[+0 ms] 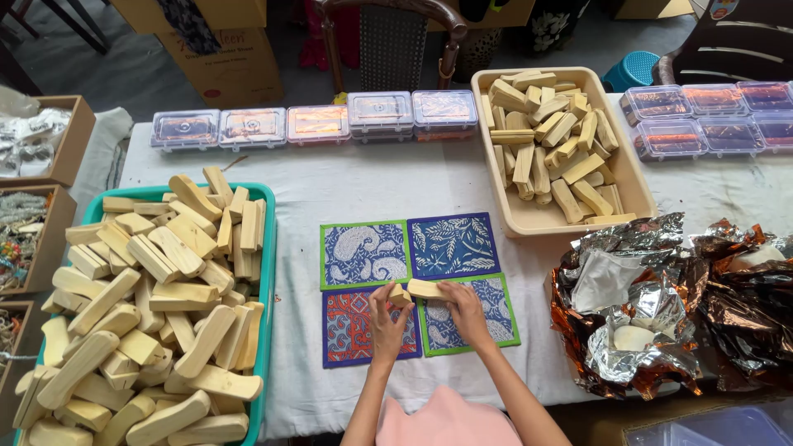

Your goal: The person wraps wooden items in copper foil and places them into small plastic containers. They wipe the containers with a white cloth and arrange them on the table. The person also wipes a wooden item with a cloth before wrapping it in foil.

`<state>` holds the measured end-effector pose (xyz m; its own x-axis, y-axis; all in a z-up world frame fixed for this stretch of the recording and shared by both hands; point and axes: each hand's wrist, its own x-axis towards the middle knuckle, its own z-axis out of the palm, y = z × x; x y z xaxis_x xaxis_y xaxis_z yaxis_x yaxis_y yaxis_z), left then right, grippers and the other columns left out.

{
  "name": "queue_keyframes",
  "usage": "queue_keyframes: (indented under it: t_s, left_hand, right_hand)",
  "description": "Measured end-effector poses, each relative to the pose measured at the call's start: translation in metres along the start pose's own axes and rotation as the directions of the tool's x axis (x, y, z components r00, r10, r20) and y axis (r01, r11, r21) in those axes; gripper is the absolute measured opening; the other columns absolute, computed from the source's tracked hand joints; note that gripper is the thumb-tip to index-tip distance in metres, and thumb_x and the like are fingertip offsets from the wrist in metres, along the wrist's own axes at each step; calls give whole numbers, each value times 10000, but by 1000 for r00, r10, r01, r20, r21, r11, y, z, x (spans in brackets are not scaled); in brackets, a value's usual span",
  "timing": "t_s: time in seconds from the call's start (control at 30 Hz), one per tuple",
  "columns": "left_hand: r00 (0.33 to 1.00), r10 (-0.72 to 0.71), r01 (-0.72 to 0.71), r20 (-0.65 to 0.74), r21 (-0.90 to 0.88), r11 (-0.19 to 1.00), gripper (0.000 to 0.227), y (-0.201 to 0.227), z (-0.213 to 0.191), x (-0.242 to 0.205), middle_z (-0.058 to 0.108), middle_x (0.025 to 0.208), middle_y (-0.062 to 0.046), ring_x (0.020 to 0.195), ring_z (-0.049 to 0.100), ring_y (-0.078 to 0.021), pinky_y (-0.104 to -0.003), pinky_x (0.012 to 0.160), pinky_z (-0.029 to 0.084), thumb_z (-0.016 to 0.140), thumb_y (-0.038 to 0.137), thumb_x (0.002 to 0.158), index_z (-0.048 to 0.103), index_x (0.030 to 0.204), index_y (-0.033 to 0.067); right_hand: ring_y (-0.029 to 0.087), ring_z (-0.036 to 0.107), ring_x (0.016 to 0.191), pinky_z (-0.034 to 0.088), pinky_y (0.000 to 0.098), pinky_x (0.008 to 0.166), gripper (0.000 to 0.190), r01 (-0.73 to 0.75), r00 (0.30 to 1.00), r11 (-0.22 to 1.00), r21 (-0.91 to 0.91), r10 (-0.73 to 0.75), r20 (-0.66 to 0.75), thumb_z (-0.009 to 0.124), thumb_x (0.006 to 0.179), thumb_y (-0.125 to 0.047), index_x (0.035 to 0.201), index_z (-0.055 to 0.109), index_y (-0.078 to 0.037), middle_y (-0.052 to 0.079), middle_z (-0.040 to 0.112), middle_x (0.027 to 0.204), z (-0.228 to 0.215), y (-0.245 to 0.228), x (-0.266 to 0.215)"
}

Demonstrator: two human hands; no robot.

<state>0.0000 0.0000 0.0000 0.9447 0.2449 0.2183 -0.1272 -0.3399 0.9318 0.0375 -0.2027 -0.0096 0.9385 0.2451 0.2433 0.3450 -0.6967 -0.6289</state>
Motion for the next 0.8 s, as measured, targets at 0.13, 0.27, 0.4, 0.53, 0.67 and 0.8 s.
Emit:
queue_keyframes:
  t_s: [0.13, 0.27, 0.4, 0.53, 0.67, 0.8]
  left_hand:
    - [994, -91, 95, -59, 77, 992, 500, -23, 9, -7, 486, 1323, -135, 1164, 609, -282, -409, 914, 583, 725, 191, 963, 507, 1414, 188]
    - [988, -123, 132, -91, 101, 986, 493, -15, 5, 0, 521, 1319, -159, 1172, 621, -296, -410, 933, 580, 716, 157, 979, 526, 1432, 204]
    - [998, 51, -49, -19, 94, 994, 614, 12, 0, 17, 583, 1387, -161, 1225, 622, -355, -455, 990, 524, 737, 183, 936, 399, 1447, 158]
    - [895, 414, -440, 166, 170, 882, 618, 51, 6, 43, 654, 1391, -78, 1226, 664, -269, -461, 1046, 456, 733, 139, 926, 402, 1447, 157]
    - [828, 378, -495, 414, 224, 840, 701, 7, 39, 41, 689, 1334, -51, 1177, 660, -228, -485, 1108, 398, 709, 92, 924, 360, 1530, 127]
    - [821, 238, -430, 518, 288, 856, 768, -8, 48, 42, 705, 1273, -46, 1197, 652, -249, -479, 1163, 386, 730, 64, 890, 378, 1566, 161]
  right_hand:
    - [278, 574, 1279, 424, 416, 1139, 584, -52, 992, 995, 81, 43, 115, 685, 751, 84, 1283, 686, -156, 22, 685, 1339, -6, 0, 13]
    - [278, 559, 1306, 404, 420, 1154, 587, -55, 985, 995, 88, 39, 170, 699, 763, 80, 1294, 699, -171, 5, 689, 1354, -2, 15, 16]
    - [269, 516, 1339, 394, 410, 1138, 621, -134, 975, 961, 240, 85, 204, 751, 786, 7, 1369, 596, -143, 46, 607, 1417, -14, 2, 16]
    - [204, 588, 1299, 472, 353, 1086, 494, -343, 932, 691, 636, 337, 137, 620, 961, -68, 1444, 523, -98, 46, 592, 1445, 16, 56, 4]
    - [187, 612, 1262, 489, 320, 1080, 427, -306, 910, 514, 801, 406, 87, 586, 1015, -85, 1437, 559, -35, 105, 648, 1383, 38, 114, -13]
    - [183, 642, 1209, 513, 314, 1046, 438, -341, 915, 552, 761, 382, 132, 612, 1001, -104, 1432, 567, -40, 114, 663, 1357, 33, 116, -14]
